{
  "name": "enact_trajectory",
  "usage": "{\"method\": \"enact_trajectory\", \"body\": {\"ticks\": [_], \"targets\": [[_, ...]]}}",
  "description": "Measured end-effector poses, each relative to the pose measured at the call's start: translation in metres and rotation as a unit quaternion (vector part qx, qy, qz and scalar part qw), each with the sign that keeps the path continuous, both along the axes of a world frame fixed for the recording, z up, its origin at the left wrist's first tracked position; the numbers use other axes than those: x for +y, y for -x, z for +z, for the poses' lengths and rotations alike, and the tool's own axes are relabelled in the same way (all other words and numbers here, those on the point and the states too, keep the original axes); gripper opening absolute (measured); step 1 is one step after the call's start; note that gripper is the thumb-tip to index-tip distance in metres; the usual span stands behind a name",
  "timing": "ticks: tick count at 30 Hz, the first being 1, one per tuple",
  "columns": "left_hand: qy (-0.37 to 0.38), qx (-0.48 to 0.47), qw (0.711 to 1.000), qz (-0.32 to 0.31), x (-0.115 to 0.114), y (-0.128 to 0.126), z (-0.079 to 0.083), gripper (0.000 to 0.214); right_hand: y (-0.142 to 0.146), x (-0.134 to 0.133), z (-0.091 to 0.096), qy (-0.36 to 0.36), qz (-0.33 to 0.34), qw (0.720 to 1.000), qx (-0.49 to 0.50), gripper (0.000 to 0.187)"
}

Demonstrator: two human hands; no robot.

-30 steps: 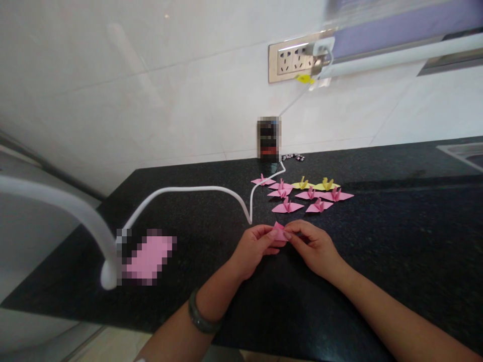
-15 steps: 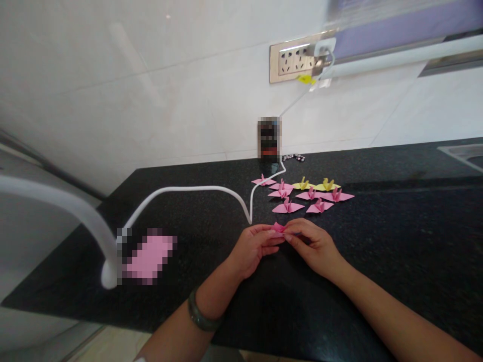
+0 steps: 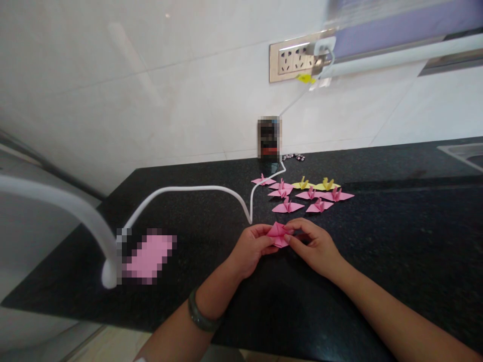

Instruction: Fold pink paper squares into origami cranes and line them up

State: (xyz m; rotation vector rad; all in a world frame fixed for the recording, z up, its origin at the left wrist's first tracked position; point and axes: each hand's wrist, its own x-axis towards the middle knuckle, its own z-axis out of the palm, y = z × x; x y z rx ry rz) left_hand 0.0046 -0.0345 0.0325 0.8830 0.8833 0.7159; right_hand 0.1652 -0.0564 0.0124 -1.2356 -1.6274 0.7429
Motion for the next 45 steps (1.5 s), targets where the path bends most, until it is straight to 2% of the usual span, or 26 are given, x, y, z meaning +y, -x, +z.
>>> {"method": "enact_trajectory", "body": {"ticks": [4, 9, 12, 19, 21, 25, 31, 38, 45], "targets": [[-0.011, 0.005, 1.0, 0.005, 0.0, 0.0, -0.002, 0.026, 0.001, -0.002, 0.004, -0.006, 0.015, 1.0, -0.003, 0.015], [-0.019, 0.009, 0.999, 0.025, 0.002, -0.001, -0.006, 0.025, 0.0, -0.003, 0.011, -0.089, 0.044, 0.993, -0.064, 0.014], [-0.014, 0.01, 0.999, 0.033, 0.003, -0.002, -0.006, 0.027, -0.001, -0.003, 0.013, -0.111, 0.059, 0.986, -0.105, 0.016], [0.006, 0.004, 0.999, 0.037, 0.002, -0.001, -0.005, 0.03, -0.002, -0.006, 0.016, -0.1, 0.093, 0.974, -0.18, 0.034], [0.01, 0.002, 0.999, 0.03, 0.002, -0.001, -0.004, 0.03, -0.002, -0.005, 0.013, -0.098, 0.088, 0.974, -0.186, 0.03], [0.019, 0.02, 1.0, -0.006, 0.003, 0.0, -0.005, 0.034, -0.003, 0.001, 0.005, -0.085, 0.051, 0.987, -0.127, 0.017], [-0.047, 0.112, 0.99, -0.072, -0.001, -0.002, -0.005, 0.026, -0.002, 0.005, 0.002, 0.022, 0.01, 1.0, 0.001, 0.02], [-0.062, 0.164, 0.983, -0.048, -0.002, -0.006, -0.009, 0.022, 0.0, 0.004, 0.001, 0.064, 0.017, 0.996, 0.054, 0.012], [-0.111, 0.185, 0.975, -0.048, -0.003, -0.005, -0.011, 0.021, 0.002, 0.004, 0.0, 0.057, 0.018, 0.997, 0.051, 0.009]]}}
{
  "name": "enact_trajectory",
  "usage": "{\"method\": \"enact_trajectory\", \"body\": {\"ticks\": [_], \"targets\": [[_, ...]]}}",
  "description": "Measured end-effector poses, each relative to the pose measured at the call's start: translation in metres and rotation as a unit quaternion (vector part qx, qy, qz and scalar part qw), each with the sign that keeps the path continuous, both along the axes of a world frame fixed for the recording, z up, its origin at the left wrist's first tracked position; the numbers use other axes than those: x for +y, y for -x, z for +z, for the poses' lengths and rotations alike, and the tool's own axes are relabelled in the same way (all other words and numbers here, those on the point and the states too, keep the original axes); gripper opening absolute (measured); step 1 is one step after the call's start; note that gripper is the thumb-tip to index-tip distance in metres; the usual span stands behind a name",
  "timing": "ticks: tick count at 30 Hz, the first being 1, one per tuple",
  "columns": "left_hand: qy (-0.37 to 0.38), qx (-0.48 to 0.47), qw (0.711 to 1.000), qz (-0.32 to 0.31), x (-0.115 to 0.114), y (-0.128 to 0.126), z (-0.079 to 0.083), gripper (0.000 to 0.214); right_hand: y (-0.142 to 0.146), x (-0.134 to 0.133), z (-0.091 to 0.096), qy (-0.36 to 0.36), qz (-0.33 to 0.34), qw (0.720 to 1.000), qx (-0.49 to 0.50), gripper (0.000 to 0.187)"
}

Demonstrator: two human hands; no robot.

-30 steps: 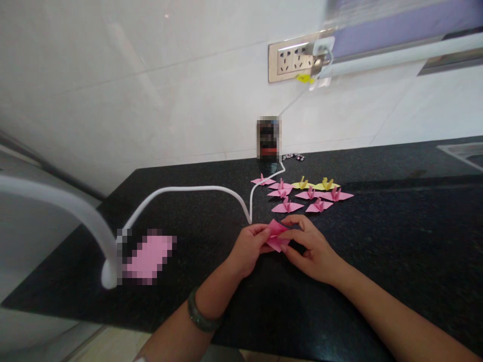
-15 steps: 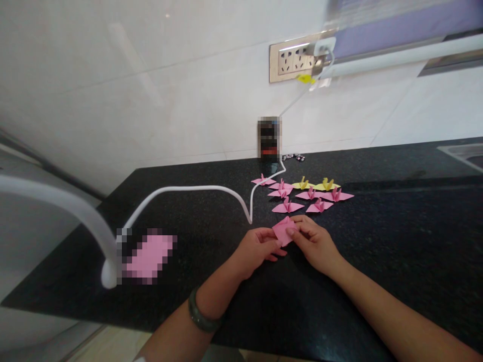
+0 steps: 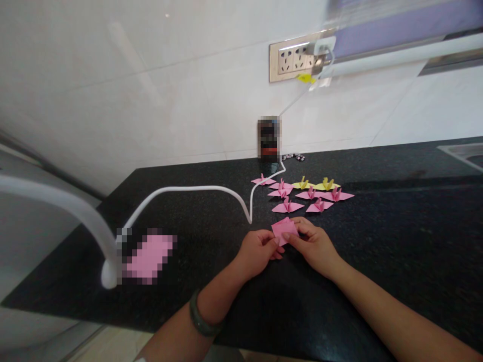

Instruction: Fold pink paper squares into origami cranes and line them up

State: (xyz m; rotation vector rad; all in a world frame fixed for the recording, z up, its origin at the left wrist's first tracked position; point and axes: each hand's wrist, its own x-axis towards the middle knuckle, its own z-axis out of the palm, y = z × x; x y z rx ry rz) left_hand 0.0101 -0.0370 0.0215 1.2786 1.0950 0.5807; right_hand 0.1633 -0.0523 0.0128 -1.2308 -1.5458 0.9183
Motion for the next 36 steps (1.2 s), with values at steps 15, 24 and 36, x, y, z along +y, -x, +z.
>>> {"method": "enact_trajectory", "body": {"ticks": [15, 24, 36], "targets": [[0.039, -0.092, 0.994, 0.034, 0.0, -0.001, 0.008, 0.021, 0.003, -0.007, 0.009, -0.101, 0.031, 0.993, -0.049, 0.018], [0.131, -0.207, 0.969, 0.034, 0.001, 0.001, 0.005, 0.027, 0.0, -0.011, 0.016, -0.096, 0.047, 0.994, -0.028, 0.023], [0.147, -0.252, 0.956, 0.012, 0.0, 0.002, 0.002, 0.033, 0.001, -0.008, 0.013, -0.064, 0.057, 0.996, -0.024, 0.02]]}}
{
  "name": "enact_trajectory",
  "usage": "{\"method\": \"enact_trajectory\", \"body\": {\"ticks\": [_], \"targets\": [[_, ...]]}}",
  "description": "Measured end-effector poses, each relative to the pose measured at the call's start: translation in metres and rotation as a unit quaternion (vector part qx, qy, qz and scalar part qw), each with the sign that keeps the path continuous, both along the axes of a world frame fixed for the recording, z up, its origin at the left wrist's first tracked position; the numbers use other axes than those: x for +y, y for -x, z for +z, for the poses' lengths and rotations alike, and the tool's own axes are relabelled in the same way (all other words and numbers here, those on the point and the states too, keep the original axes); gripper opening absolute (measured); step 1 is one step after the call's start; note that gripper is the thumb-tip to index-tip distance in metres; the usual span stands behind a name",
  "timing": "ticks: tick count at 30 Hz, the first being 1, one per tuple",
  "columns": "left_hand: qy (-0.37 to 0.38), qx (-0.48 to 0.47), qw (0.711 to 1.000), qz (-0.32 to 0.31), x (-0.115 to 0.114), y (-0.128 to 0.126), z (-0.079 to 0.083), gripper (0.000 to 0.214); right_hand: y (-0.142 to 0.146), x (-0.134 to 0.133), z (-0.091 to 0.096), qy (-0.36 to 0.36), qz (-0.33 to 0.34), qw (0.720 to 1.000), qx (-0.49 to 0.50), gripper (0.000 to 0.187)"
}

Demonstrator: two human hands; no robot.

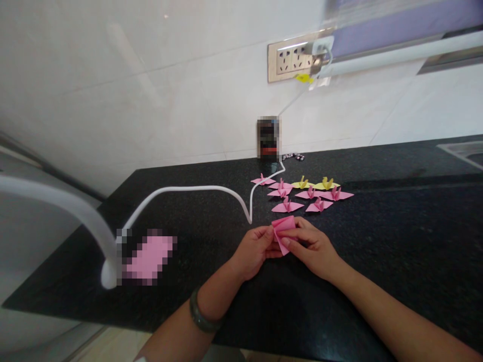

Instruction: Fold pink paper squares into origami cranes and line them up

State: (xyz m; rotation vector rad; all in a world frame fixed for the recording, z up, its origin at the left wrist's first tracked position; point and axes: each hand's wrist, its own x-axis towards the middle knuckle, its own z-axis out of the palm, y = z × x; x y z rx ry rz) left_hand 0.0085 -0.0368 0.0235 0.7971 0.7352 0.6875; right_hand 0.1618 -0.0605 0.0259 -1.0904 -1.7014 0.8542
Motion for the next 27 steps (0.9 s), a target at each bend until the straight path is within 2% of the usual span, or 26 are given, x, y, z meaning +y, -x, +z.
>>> {"method": "enact_trajectory", "body": {"ticks": [10, 15, 21, 27], "targets": [[0.025, 0.008, 0.999, -0.031, -0.0011, 0.0009, 0.0054, 0.034, 0.0009, -0.0016, -0.0008, -0.011, -0.021, 0.999, -0.022, 0.018], [0.033, 0.007, 0.998, -0.055, -0.001, 0.0011, 0.0053, 0.032, 0.002, -0.0022, 0.0024, -0.027, -0.008, 0.999, -0.016, 0.019], [0.017, 0.023, 0.998, -0.06, -0.001, 0.0014, 0.0053, 0.032, 0.0018, -0.0024, 0.0029, -0.028, 0.016, 0.999, -0.028, 0.028], [-0.007, 0.041, 0.997, -0.058, -0.0021, 0.0004, 0.0062, 0.032, 0.0025, -0.0025, 0.0026, -0.017, -0.005, 1.0, -0.025, 0.026]]}}
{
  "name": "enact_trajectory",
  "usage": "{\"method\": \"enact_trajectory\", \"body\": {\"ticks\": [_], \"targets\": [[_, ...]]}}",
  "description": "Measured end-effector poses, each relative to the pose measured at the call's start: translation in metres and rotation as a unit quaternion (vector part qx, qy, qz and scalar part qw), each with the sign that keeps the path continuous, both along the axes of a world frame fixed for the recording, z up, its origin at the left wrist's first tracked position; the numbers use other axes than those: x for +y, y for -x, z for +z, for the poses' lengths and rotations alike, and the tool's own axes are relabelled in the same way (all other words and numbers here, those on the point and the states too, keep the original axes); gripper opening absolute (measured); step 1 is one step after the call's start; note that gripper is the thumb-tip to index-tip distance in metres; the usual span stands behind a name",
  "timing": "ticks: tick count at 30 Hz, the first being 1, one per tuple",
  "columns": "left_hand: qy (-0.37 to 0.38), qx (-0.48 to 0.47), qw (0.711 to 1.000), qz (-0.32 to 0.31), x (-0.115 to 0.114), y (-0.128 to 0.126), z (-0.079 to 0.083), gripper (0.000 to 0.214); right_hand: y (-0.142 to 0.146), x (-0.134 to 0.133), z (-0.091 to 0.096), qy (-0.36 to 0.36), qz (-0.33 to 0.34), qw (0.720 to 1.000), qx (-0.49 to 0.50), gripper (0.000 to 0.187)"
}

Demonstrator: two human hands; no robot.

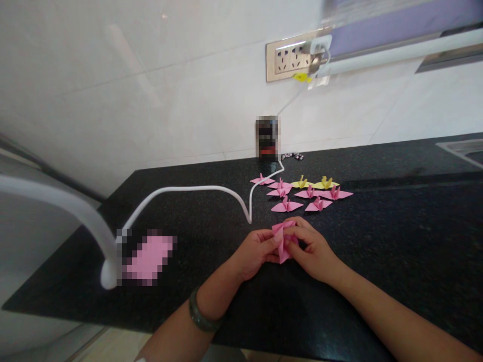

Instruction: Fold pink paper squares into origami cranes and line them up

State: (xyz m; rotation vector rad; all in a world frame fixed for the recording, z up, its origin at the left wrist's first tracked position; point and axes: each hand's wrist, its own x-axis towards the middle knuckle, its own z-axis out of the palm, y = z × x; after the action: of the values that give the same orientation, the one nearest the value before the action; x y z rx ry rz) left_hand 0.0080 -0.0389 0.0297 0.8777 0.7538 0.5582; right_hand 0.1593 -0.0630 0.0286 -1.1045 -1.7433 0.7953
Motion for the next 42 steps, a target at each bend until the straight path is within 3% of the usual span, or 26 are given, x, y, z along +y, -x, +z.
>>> {"method": "enact_trajectory", "body": {"ticks": [8, 12, 17, 23, 28, 31, 42], "targets": [[-0.043, 0.03, 0.999, -0.008, -0.002, -0.001, -0.003, 0.037, -0.002, 0.003, -0.004, 0.051, 0.01, 0.997, 0.048, 0.017], [-0.118, 0.079, 0.99, 0.001, -0.002, -0.001, -0.004, 0.037, -0.002, 0.004, 0.001, 0.111, 0.02, 0.99, 0.083, 0.016], [-0.267, 0.193, 0.944, 0.004, -0.002, -0.001, -0.005, 0.029, -0.001, 0.004, -0.001, 0.165, 0.009, 0.977, 0.137, 0.013], [-0.326, 0.24, 0.914, -0.005, -0.001, 0.0, -0.006, 0.032, -0.004, 0.006, -0.015, 0.261, -0.029, 0.932, 0.248, 0.018], [-0.459, 0.311, 0.832, -0.005, -0.002, 0.002, 0.001, 0.029, -0.002, 0.005, -0.013, 0.277, -0.038, 0.927, 0.249, 0.019], [-0.497, 0.331, 0.802, -0.014, -0.003, 0.002, 0.003, 0.029, -0.001, 0.005, -0.013, 0.293, -0.046, 0.915, 0.275, 0.018], [-0.508, 0.345, 0.789, -0.019, -0.005, 0.001, 0.003, 0.029, -0.001, 0.004, -0.007, 0.344, -0.027, 0.872, 0.347, 0.011]]}}
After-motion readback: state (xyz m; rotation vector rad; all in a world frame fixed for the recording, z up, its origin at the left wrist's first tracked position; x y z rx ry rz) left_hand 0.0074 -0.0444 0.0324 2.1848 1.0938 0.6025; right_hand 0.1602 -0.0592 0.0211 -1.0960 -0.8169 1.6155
